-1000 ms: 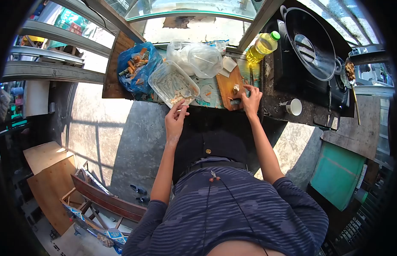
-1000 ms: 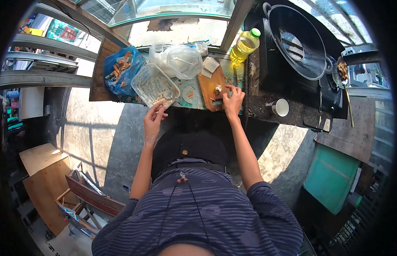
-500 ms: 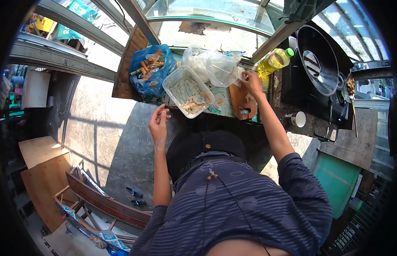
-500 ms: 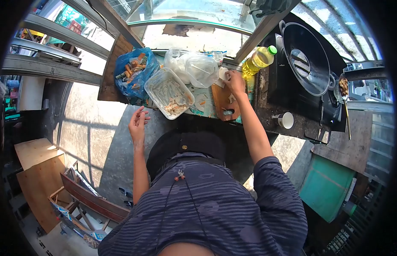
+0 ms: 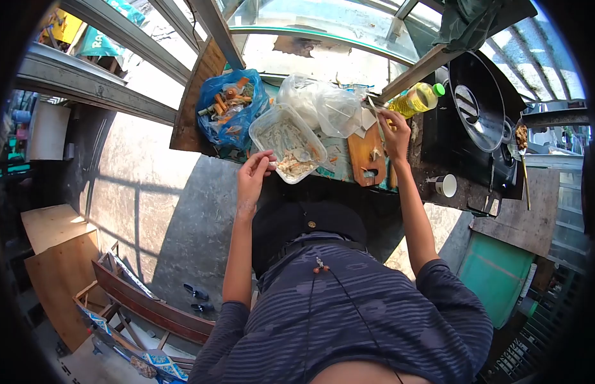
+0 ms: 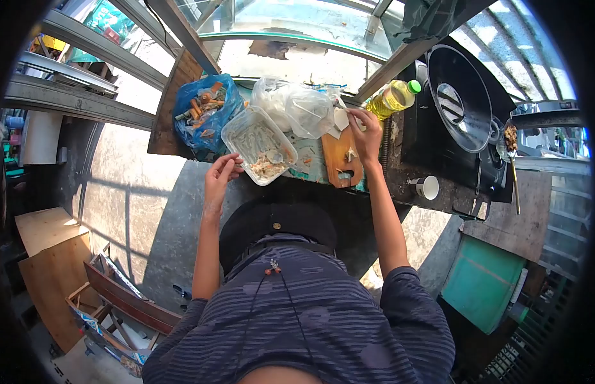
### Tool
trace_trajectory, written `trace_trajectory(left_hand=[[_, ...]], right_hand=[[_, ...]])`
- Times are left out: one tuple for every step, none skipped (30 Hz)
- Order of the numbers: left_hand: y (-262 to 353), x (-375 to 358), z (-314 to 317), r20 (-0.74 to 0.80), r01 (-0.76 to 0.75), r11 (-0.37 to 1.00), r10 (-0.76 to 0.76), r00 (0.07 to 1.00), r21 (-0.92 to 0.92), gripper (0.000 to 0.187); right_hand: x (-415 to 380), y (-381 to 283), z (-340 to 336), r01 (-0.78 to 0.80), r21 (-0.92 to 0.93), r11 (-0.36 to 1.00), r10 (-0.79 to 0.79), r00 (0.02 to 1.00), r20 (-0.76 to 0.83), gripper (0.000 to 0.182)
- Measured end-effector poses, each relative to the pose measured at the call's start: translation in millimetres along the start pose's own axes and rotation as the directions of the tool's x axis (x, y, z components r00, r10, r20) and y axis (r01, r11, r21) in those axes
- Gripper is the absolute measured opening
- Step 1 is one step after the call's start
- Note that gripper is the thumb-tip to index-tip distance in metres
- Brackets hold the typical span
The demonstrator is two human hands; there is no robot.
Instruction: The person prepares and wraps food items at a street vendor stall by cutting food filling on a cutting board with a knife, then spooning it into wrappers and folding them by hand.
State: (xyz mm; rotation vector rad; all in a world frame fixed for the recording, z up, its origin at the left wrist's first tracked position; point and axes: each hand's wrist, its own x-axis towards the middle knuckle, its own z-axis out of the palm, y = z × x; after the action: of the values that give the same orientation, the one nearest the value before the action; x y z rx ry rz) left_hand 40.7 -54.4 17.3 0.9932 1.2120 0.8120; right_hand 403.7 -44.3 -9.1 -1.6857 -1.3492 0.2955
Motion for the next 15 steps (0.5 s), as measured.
trace_trajectory(left_hand=[[2,1,7,0.094,0.047,0.998,-0.043,0.995,-0.042,0.031],[12,0,18,0.208,0.14,0.978,-0.107,0.972,-0.153,0.033],[24,-2,30,0.325,0.241,0.938,-0.153,0.933,-0.251,0.035],[34,-5,40,0.37,0.298,0.896,-0.169,0.914,-0.328,0.036],[42,-8,49,0.418,0.357,0.845,-0.18,0.891,-0.397,0.037],[45,-10,53,0.469,0.418,0.785,-0.186,0.863,-0.458,0.038],[44,-10,52,0.447,0.397,0.805,-0.186,0.875,-0.442,0.037],[42,-11,51,0.427,0.378,0.823,-0.186,0.885,-0.424,0.037],[40,-12,50,0.407,0.358,0.842,-0.185,0.894,-0.404,0.036],[39,-12,45,0.368,0.339,0.848,-0.187,0.911,-0.407,0.032],[39,-12,41,0.355,0.323,0.87,-0.188,0.916,-0.373,0.032],[38,-12,36,0.341,0.307,0.89,-0.189,0.921,-0.337,0.031],[36,-11,32,0.326,0.291,0.909,-0.189,0.926,-0.299,0.031],[34,-11,29,0.321,0.267,0.921,-0.171,0.932,-0.284,0.03],[32,-10,25,0.316,0.243,0.932,-0.154,0.936,-0.267,0.03]], right_hand=[[-6,-28,-3,0.082,0.031,0.996,-0.081,0.996,-0.022,0.018],[-12,-60,-5,0.159,0.009,0.987,-0.159,0.987,0.028,0.02],[-19,-88,-6,0.235,-0.009,0.972,-0.234,0.969,0.079,0.023],[-28,-108,-5,0.319,-0.027,0.947,-0.313,0.94,0.133,0.025],[-38,-120,-2,0.399,-0.042,0.916,-0.386,0.904,0.186,0.028],[-46,-122,3,0.502,-0.037,0.864,-0.481,0.845,0.235,0.032],[-53,-127,6,0.521,-0.038,0.853,-0.495,0.829,0.262,0.034],[-59,-132,8,0.538,-0.04,0.842,-0.506,0.813,0.289,0.035],[-64,-137,10,0.556,-0.042,0.83,-0.517,0.796,0.315,0.037],[-67,-139,13,0.54,-0.052,0.84,-0.492,0.799,0.346,0.033],[-69,-141,16,0.535,-0.06,0.843,-0.482,0.8,0.358,0.03],[-69,-144,19,0.53,-0.066,0.845,-0.473,0.8,0.369,0.027],[-69,-147,23,0.526,-0.071,0.847,-0.465,0.8,0.38,0.024],[-68,-152,27,0.485,-0.073,0.871,-0.418,0.811,0.41,0.022],[-66,-158,31,0.443,-0.076,0.893,-0.369,0.819,0.439,0.02]])
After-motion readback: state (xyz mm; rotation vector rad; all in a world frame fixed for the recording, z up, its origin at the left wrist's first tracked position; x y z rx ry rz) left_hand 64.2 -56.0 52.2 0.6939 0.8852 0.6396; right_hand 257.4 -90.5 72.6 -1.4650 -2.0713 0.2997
